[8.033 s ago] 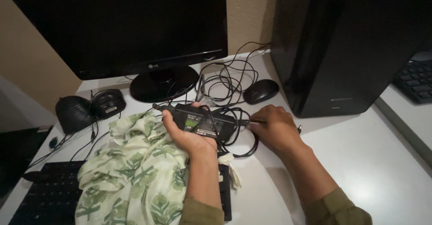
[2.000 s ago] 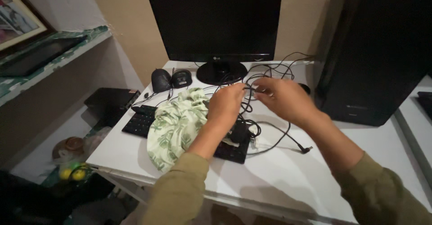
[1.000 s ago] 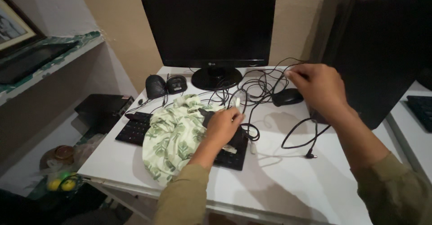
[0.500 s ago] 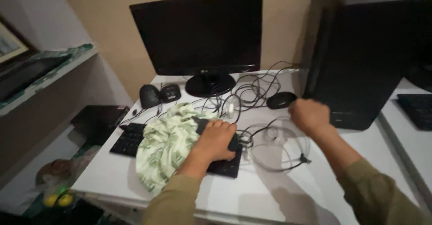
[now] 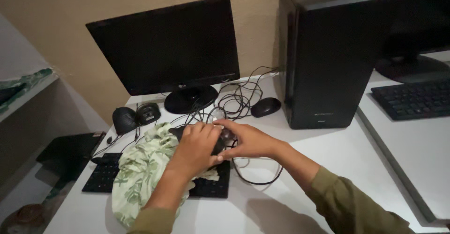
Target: The person untangles a bundle of black cables on a white desk, separates them, and wraps them around a patterned cloth. They handle a power adapter and multiple cords, repeatedly wrapping and unwrapping the cloth to bundle the cables together.
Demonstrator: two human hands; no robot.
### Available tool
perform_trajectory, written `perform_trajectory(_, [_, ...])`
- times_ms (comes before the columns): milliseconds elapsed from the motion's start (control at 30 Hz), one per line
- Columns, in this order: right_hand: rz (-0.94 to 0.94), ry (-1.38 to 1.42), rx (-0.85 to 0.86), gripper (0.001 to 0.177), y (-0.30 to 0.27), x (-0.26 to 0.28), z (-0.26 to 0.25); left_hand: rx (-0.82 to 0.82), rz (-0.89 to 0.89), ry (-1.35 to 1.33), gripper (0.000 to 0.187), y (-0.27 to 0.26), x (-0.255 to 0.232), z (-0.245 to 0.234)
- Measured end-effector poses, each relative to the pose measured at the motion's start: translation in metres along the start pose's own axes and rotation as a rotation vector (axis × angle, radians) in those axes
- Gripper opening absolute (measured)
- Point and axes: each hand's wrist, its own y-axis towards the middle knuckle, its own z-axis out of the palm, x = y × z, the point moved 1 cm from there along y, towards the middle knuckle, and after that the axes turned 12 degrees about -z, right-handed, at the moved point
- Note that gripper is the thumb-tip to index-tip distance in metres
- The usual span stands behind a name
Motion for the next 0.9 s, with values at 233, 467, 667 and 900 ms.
perform_trajectory(233, [0.151, 0.276, -0.074, 0.039, -0.004, -0.015, -0.002, -0.221, -0.108, -0.069, 0.070, -0.004, 0.018, -0.013])
perform_trajectory(467, [0.106, -0.313, 0.142, 0.026, -0.008, 0.008, -0.011, -0.256, -0.142, -0.056, 0.065, 0.002, 0.011, -0.001])
perform_trajectory(667, [0.278, -0.623, 0.060, 0.024, -0.014, 0.023, -0.048, -0.228, -0.131, -0.052, 0.067, -0.001, 0.010, 0.007])
perform_trajectory(900, [0.422, -0.487, -0.226, 0.023, -0.022, 0.041, -0.088, -0.083, -0.206, -0.011, 0.064, 0.004, 0.009, 0.019])
